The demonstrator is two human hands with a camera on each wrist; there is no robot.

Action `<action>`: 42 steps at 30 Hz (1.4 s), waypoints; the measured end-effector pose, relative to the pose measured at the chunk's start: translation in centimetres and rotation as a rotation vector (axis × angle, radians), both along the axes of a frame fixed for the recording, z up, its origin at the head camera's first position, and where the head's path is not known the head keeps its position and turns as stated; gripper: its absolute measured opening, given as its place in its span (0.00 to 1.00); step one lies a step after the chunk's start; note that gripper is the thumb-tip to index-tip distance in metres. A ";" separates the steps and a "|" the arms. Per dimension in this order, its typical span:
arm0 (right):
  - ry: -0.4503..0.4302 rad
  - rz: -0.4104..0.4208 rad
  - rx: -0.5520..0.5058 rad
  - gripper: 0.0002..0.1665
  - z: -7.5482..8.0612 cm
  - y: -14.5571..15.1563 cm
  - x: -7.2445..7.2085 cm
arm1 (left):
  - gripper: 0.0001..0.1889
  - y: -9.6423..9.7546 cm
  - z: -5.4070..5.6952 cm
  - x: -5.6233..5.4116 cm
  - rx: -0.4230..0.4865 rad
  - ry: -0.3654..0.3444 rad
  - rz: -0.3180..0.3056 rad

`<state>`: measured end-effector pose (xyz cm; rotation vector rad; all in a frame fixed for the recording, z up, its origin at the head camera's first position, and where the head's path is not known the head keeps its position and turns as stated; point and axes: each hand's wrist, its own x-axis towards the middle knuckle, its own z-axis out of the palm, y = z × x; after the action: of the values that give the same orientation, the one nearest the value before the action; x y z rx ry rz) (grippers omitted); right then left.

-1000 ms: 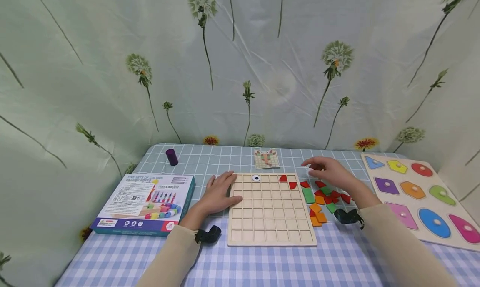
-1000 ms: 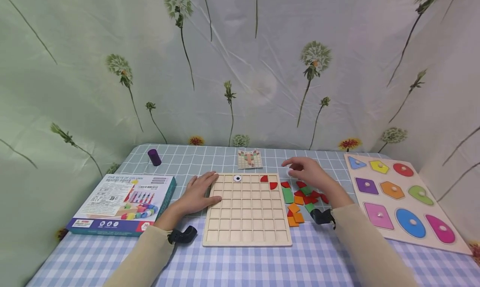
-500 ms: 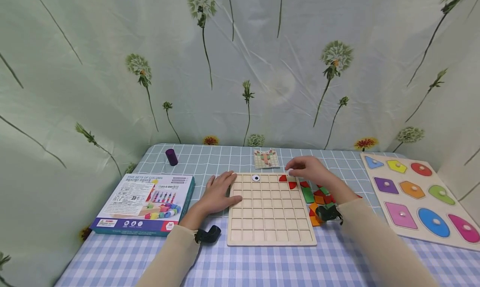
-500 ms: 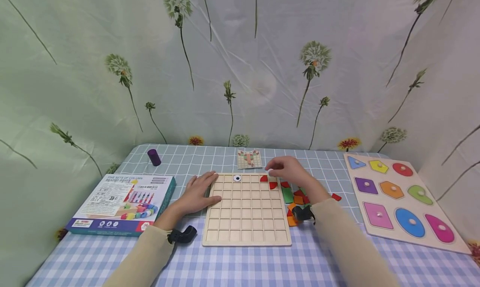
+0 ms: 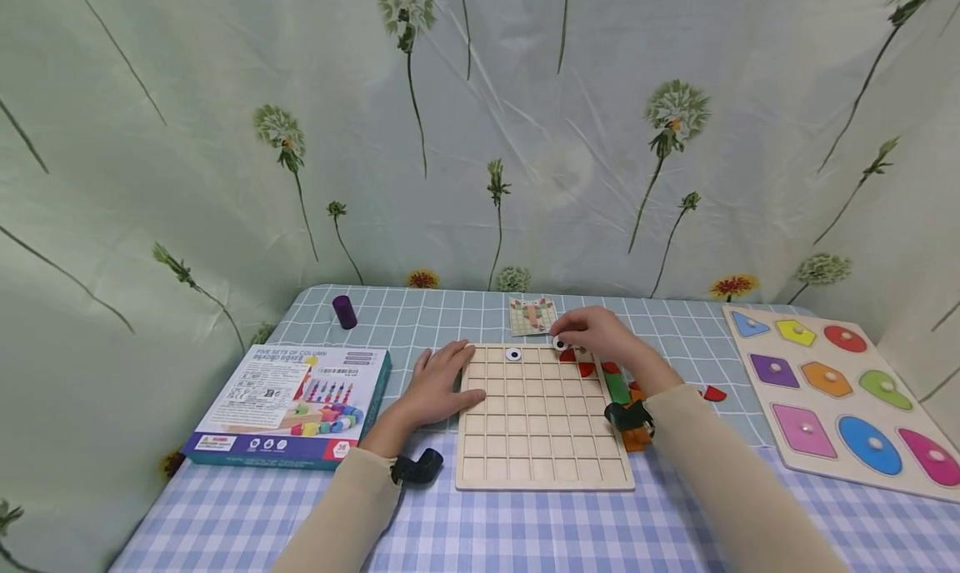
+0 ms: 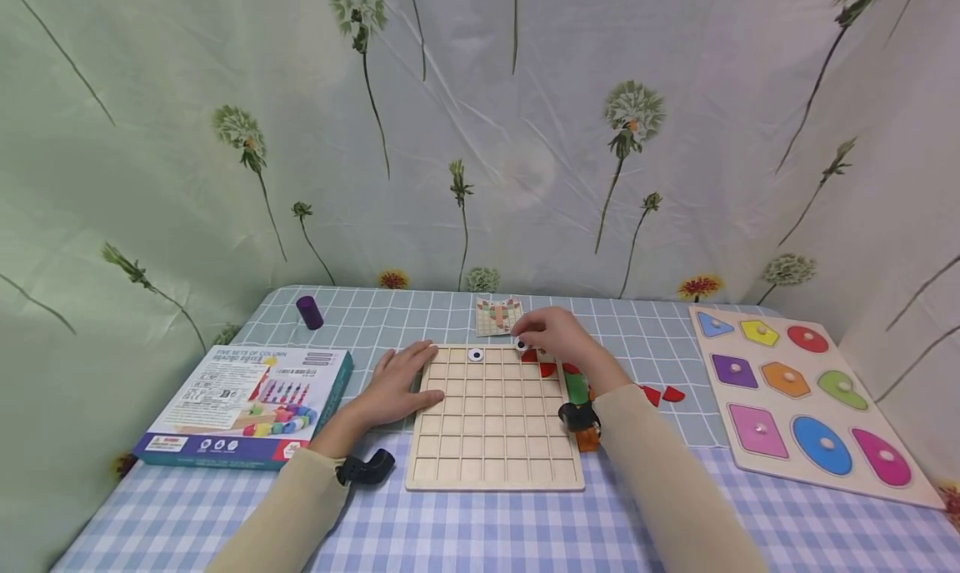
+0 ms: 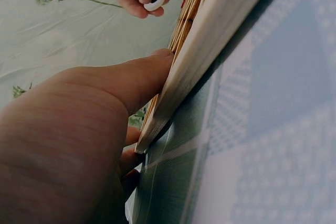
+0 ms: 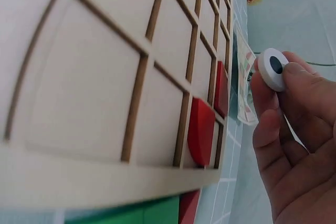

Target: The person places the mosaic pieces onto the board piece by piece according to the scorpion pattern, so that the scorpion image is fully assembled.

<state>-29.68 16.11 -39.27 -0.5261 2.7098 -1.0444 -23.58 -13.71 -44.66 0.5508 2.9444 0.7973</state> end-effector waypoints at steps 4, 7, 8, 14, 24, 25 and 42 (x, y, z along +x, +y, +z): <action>-0.033 -0.015 -0.033 0.10 0.0 -0.6 -0.1 | 0.42 0.0 0.1 0.0 -0.007 -0.001 0.004; -0.036 -0.033 -0.049 0.10 -0.1 -0.9 -0.1 | 0.41 -0.1 0.1 0.0 -0.002 0.004 -0.006; -0.032 -0.035 -0.052 0.10 -0.2 -0.9 0.0 | 0.41 -0.1 0.1 0.0 0.000 0.004 -0.010; -0.033 -0.054 -0.038 0.08 -0.9 -1.3 0.0 | 0.41 -0.1 -0.1 0.0 -0.004 0.004 -0.016; 0.011 -0.060 0.025 0.04 -1.5 -1.8 0.1 | 0.41 -0.2 -0.1 0.0 -0.011 0.014 -0.023; 0.010 -0.059 0.029 0.04 -1.5 -1.8 0.1 | 0.41 -0.2 -0.1 0.0 -0.007 0.016 -0.024; -0.012 -0.045 -0.012 0.11 -1.3 -0.9 1.1 | 0.41 -0.2 -0.1 -0.1 -0.005 0.012 -0.027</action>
<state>-28.57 15.24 -40.53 -0.4611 2.7184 -1.0721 -23.67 -13.92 -44.74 0.5964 2.9426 0.7859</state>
